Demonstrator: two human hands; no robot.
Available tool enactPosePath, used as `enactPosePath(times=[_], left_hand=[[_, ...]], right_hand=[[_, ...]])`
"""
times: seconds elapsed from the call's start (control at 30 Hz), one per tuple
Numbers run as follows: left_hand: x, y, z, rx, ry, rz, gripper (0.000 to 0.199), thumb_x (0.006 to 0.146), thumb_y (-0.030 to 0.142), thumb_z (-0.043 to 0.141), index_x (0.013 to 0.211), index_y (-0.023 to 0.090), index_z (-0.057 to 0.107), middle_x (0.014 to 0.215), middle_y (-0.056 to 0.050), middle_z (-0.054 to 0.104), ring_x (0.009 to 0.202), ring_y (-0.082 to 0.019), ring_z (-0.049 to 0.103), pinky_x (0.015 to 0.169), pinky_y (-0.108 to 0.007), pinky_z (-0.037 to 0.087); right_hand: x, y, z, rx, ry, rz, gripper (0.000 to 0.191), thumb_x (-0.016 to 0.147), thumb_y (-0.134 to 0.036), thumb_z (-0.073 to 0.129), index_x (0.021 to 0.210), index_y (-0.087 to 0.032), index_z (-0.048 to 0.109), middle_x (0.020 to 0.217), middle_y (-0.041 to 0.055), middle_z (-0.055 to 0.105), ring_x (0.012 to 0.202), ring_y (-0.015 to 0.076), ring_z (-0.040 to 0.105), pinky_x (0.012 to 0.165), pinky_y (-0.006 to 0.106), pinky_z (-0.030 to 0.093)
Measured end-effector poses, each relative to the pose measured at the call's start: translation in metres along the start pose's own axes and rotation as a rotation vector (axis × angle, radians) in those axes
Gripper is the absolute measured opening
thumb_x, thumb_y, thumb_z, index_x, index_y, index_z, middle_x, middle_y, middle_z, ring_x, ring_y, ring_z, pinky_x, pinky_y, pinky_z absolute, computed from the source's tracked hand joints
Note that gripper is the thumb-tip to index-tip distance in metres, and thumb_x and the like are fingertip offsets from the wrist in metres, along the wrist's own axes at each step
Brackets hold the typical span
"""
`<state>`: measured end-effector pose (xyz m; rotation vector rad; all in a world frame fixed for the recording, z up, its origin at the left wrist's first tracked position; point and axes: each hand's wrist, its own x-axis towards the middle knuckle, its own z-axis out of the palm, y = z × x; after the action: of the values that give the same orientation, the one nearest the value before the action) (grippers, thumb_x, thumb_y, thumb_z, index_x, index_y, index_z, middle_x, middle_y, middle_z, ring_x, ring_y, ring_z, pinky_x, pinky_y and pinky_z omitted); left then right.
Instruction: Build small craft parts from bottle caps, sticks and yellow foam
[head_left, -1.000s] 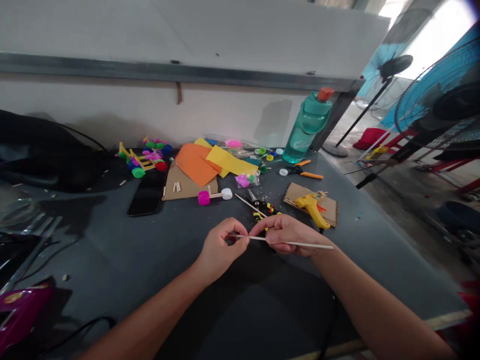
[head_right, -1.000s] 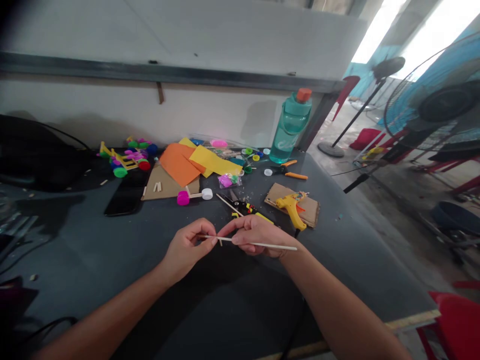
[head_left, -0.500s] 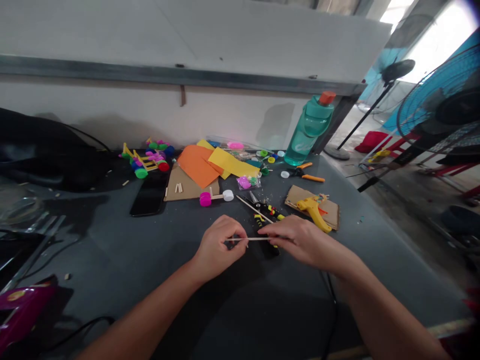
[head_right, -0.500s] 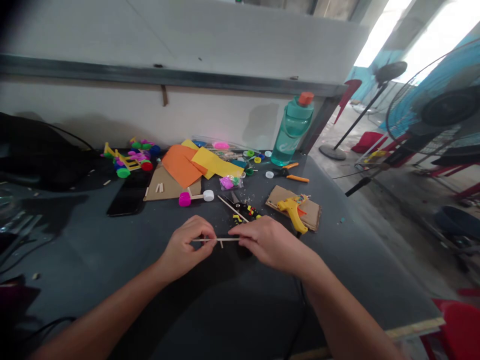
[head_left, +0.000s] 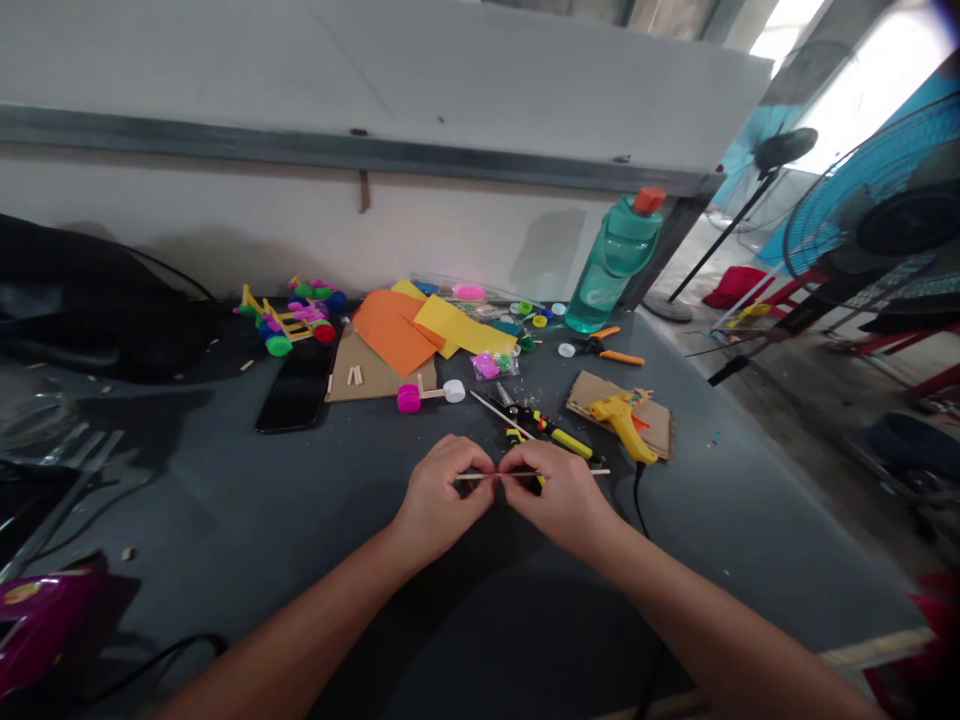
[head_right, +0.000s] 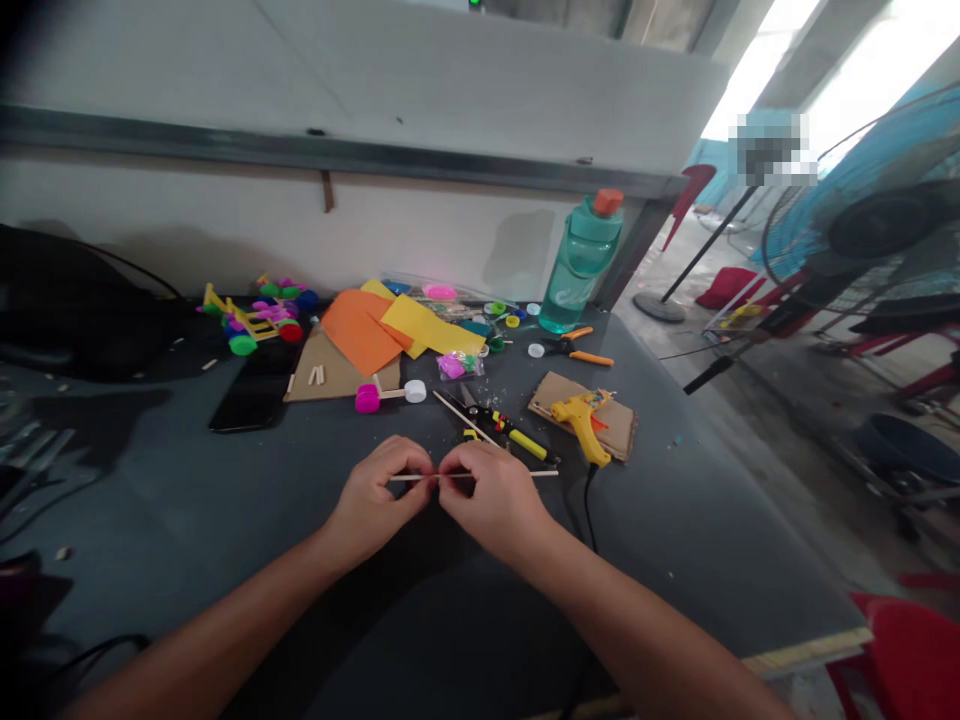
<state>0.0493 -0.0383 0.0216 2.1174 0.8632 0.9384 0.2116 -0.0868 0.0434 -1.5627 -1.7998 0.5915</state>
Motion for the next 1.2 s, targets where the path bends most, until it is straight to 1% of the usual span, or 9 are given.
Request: enactPosePath(times=[0.2, 0.3, 0.37, 0.43, 0.53, 0.63, 0.77, 0.93, 1.2], left_hand=[[-0.002, 0.002, -0.006, 0.037, 0.002, 0.099, 0.004, 0.078, 0.016, 0.055, 0.077, 0.02, 0.057, 0.077, -0.002, 0.06, 0.078, -0.017, 0.053, 0.072, -0.03, 0.042], [0.001, -0.008, -0.016, 0.097, 0.263, 0.099, 0.019, 0.077, 0.021, 0.06, 0.096, 0.02, 0.056, 0.095, -0.005, 0.059, 0.092, -0.02, 0.053, 0.084, -0.034, 0.043], [0.006, -0.025, -0.025, 0.2, 0.544, -0.016, 0.033, 0.076, 0.025, 0.062, 0.107, 0.019, 0.051, 0.107, -0.008, 0.055, 0.103, -0.023, 0.051, 0.092, -0.039, 0.039], [0.014, -0.048, -0.033, 0.281, 0.631, -0.181, 0.045, 0.075, 0.031, 0.064, 0.115, 0.017, 0.048, 0.113, -0.011, 0.053, 0.108, -0.027, 0.048, 0.092, -0.043, 0.039], [0.026, -0.078, -0.038, 0.326, 0.44, -0.337, 0.051, 0.072, 0.037, 0.066, 0.116, 0.016, 0.049, 0.112, -0.013, 0.055, 0.106, -0.029, 0.05, 0.088, -0.043, 0.041], [0.034, -0.093, -0.037, 0.343, 0.325, -0.338, 0.037, 0.078, 0.036, 0.062, 0.11, 0.019, 0.055, 0.103, -0.01, 0.06, 0.098, -0.026, 0.055, 0.083, -0.04, 0.044], [0.036, -0.097, -0.035, 0.306, 0.318, -0.32, 0.026, 0.079, 0.03, 0.059, 0.104, 0.021, 0.06, 0.097, -0.007, 0.065, 0.091, -0.024, 0.059, 0.078, -0.038, 0.046], [0.034, -0.1, -0.039, 0.159, 0.275, -0.284, 0.026, 0.081, 0.02, 0.053, 0.106, 0.021, 0.061, 0.1, -0.006, 0.068, 0.089, -0.022, 0.063, 0.08, -0.036, 0.048], [0.031, -0.097, -0.039, 0.071, 0.053, -0.141, 0.045, 0.076, 0.004, 0.039, 0.11, 0.022, 0.062, 0.102, -0.002, 0.069, 0.094, -0.016, 0.063, 0.086, -0.032, 0.049]], right_hand=[[0.002, -0.002, 0.001, 0.086, -0.024, 0.083, 0.008, 0.071, -0.015, 0.055, 0.071, -0.02, 0.061, 0.068, -0.0009, 0.063, 0.065, 0.0134, 0.058, 0.059, 0.023, 0.043], [0.004, -0.001, -0.007, 0.081, 0.06, 0.109, 0.008, 0.069, -0.015, 0.055, 0.07, -0.02, 0.061, 0.069, 0.0001, 0.063, 0.065, 0.0147, 0.058, 0.06, 0.023, 0.043], [0.006, 0.001, -0.014, 0.073, 0.133, 0.123, 0.008, 0.07, -0.016, 0.054, 0.071, -0.02, 0.061, 0.07, 0.0008, 0.064, 0.066, 0.0155, 0.058, 0.062, 0.025, 0.044], [0.008, 0.004, -0.02, 0.063, 0.181, 0.13, 0.007, 0.071, -0.018, 0.055, 0.071, -0.02, 0.061, 0.068, 0.0011, 0.063, 0.064, 0.0161, 0.057, 0.063, 0.026, 0.044], [0.011, 0.007, -0.024, 0.051, 0.199, 0.141, 0.006, 0.071, -0.019, 0.055, 0.07, -0.02, 0.061, 0.067, 0.0014, 0.062, 0.064, 0.0166, 0.056, 0.063, 0.027, 0.043], [0.011, 0.009, -0.022, 0.035, 0.197, 0.137, 0.005, 0.072, -0.02, 0.055, 0.07, -0.02, 0.06, 0.068, 0.0016, 0.063, 0.065, 0.0169, 0.056, 0.063, 0.027, 0.043], [0.011, 0.012, -0.018, 0.035, 0.199, 0.104, 0.006, 0.072, -0.021, 0.056, 0.071, -0.02, 0.061, 0.069, 0.0019, 0.064, 0.066, 0.0178, 0.057, 0.063, 0.028, 0.043], [0.014, 0.013, -0.019, 0.03, 0.196, 0.088, 0.006, 0.073, -0.022, 0.056, 0.072, -0.021, 0.062, 0.071, 0.0025, 0.065, 0.067, 0.0187, 0.058, 0.064, 0.029, 0.044], [0.047, -0.003, -0.02, -0.025, 0.065, -0.025, 0.008, 0.073, -0.022, 0.056, 0.074, -0.02, 0.064, 0.071, 0.0013, 0.065, 0.065, 0.0157, 0.058, 0.062, 0.026, 0.044]])
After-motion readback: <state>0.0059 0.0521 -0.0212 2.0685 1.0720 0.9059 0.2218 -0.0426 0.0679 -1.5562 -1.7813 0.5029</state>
